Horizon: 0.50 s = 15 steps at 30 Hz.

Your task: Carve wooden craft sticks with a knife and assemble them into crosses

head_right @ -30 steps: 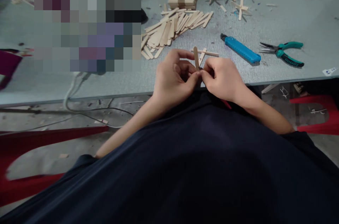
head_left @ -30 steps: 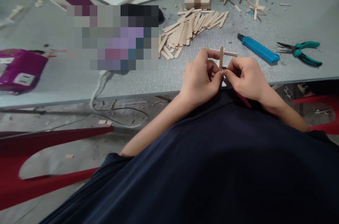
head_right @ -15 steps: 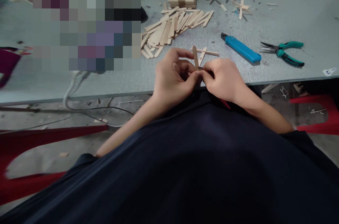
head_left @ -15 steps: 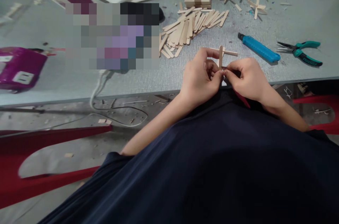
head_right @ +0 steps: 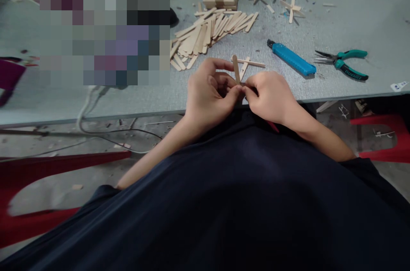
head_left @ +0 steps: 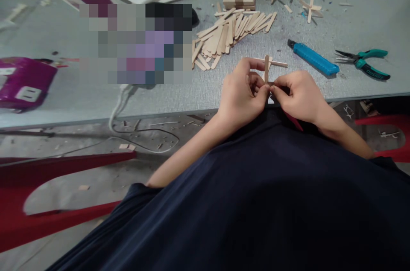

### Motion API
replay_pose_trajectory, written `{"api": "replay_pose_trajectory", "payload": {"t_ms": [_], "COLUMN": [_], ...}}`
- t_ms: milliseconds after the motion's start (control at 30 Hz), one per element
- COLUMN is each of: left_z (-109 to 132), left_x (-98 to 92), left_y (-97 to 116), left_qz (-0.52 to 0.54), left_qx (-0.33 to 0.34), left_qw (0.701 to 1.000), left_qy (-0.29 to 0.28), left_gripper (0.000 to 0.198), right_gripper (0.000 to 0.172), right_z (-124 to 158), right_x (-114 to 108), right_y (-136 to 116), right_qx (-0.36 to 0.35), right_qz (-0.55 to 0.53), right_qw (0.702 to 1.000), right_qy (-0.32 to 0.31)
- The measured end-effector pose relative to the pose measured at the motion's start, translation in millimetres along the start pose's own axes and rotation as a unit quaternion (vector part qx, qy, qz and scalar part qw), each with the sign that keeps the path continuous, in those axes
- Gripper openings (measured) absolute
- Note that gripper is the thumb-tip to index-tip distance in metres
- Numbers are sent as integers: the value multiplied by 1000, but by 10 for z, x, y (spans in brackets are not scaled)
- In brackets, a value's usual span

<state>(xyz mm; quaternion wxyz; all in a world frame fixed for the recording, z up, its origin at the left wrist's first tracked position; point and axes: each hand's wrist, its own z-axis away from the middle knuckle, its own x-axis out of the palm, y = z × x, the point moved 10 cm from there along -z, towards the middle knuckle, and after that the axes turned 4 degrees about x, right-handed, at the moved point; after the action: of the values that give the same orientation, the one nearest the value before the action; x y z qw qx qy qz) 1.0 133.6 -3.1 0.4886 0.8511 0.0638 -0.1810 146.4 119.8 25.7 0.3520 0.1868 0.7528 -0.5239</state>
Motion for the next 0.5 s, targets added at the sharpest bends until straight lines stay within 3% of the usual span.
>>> {"api": "replay_pose_trajectory", "payload": {"t_ms": [167,367,500], "left_z": [-8,-77,-163], "left_x": [29,-50,-36], "left_y": [-4,-54,-83], "left_qz": [38,79,99], "left_qx": [-20,-56,-66], "left_qw": [998,995,991], "left_qy": [-40,-32,-54], "left_gripper": [47,20,34], "right_gripper": [44,46,44], "right_z": [16,31,44], "right_x": [-26,-9,5], "right_y": [26,45,12], "right_qx": [-1,0,-16], "right_qz": [-7,13,17], "right_qw": [1000,1000,1000], "right_qy": [22,21,18]}}
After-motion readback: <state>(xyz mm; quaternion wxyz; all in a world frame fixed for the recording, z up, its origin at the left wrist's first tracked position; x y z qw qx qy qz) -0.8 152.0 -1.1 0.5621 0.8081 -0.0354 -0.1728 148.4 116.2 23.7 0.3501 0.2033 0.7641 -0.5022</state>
